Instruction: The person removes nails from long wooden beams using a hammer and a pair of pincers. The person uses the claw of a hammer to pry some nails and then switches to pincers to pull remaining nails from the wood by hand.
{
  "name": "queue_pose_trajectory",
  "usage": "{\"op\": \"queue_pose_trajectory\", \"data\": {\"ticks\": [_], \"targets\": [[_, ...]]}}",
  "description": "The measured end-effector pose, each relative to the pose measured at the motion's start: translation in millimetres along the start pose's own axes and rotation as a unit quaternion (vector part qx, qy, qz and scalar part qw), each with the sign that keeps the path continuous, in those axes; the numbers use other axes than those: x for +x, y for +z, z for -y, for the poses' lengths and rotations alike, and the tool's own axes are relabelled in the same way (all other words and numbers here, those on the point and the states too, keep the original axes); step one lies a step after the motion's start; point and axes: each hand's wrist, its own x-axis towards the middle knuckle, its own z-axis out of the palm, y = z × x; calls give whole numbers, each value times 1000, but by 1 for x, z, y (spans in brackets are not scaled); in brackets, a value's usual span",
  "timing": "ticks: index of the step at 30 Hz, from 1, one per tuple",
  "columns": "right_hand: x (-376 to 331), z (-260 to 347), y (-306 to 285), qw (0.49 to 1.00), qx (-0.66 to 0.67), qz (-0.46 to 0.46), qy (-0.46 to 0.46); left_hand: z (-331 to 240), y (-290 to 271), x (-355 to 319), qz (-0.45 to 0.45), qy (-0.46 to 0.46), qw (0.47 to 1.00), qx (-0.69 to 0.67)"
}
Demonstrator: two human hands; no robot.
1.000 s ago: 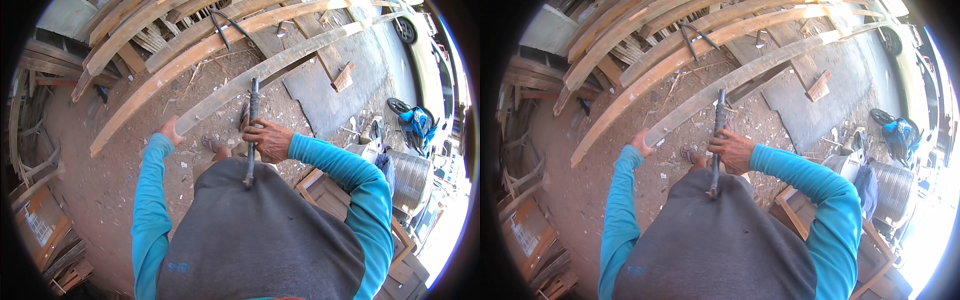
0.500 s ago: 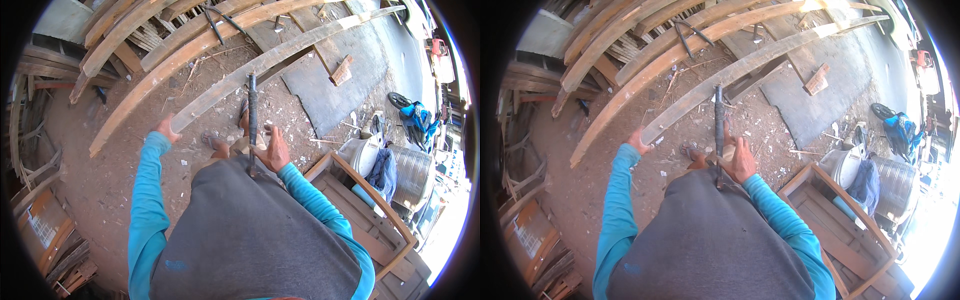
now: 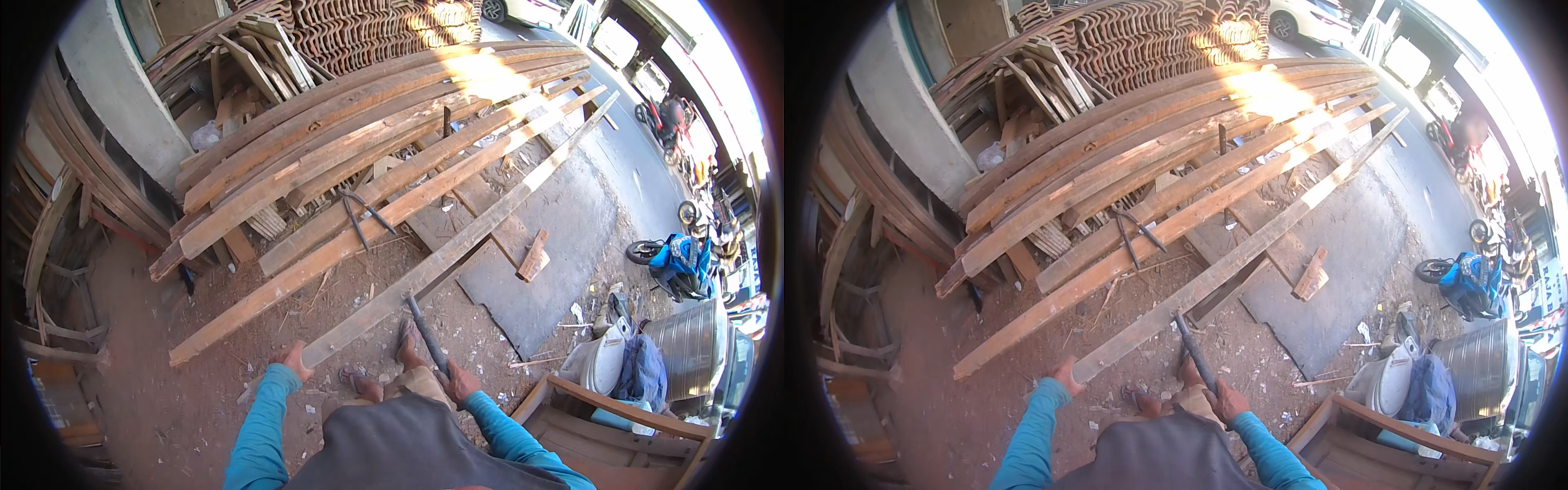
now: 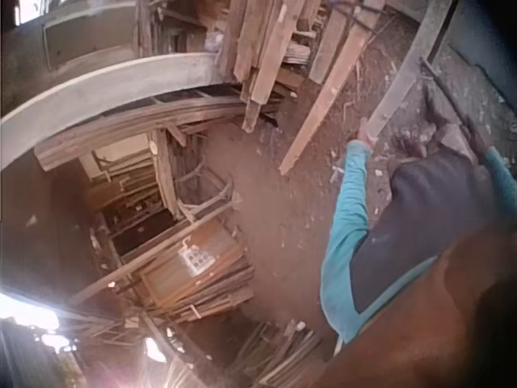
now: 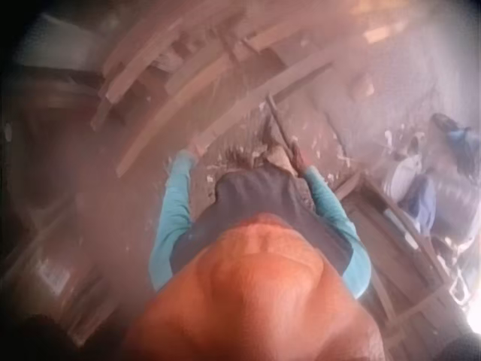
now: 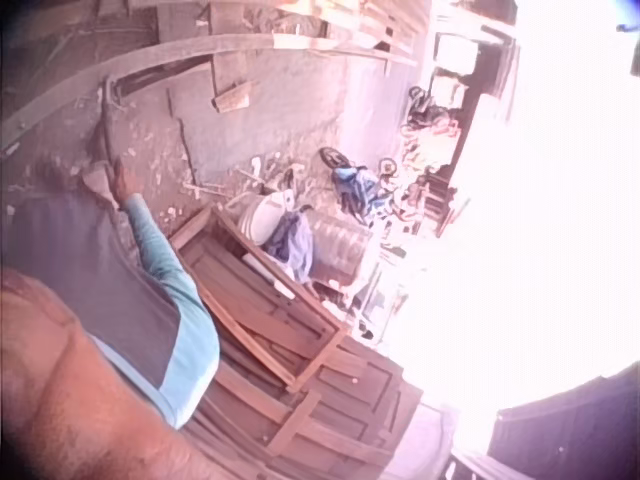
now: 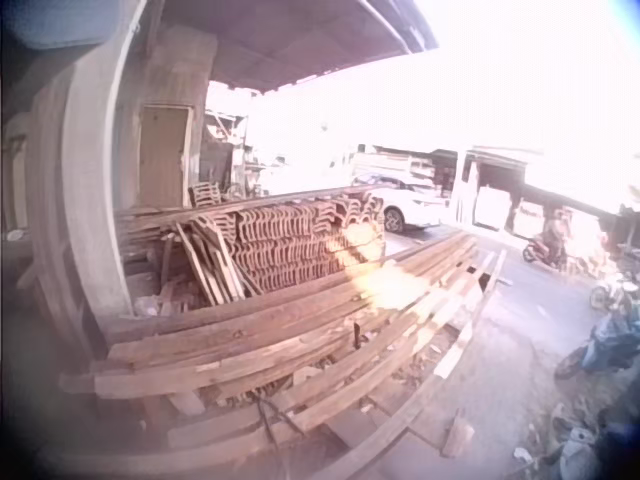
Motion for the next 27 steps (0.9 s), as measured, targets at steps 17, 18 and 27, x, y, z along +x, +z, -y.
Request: {"op": "queue_pose_trajectory", "data": {"ticks": [17, 18, 27], "targets": [[109, -45, -134, 924, -299, -202, -124, -2, -6, 0, -11, 0, 1000, -3], [119, -32, -157, 907, -312, -245, -141, -2, -6, 5, -6, 6, 1000, -1], [283, 105, -222, 773, -403, -311, -378, 26, 28, 33, -6, 28, 997, -70]]}}
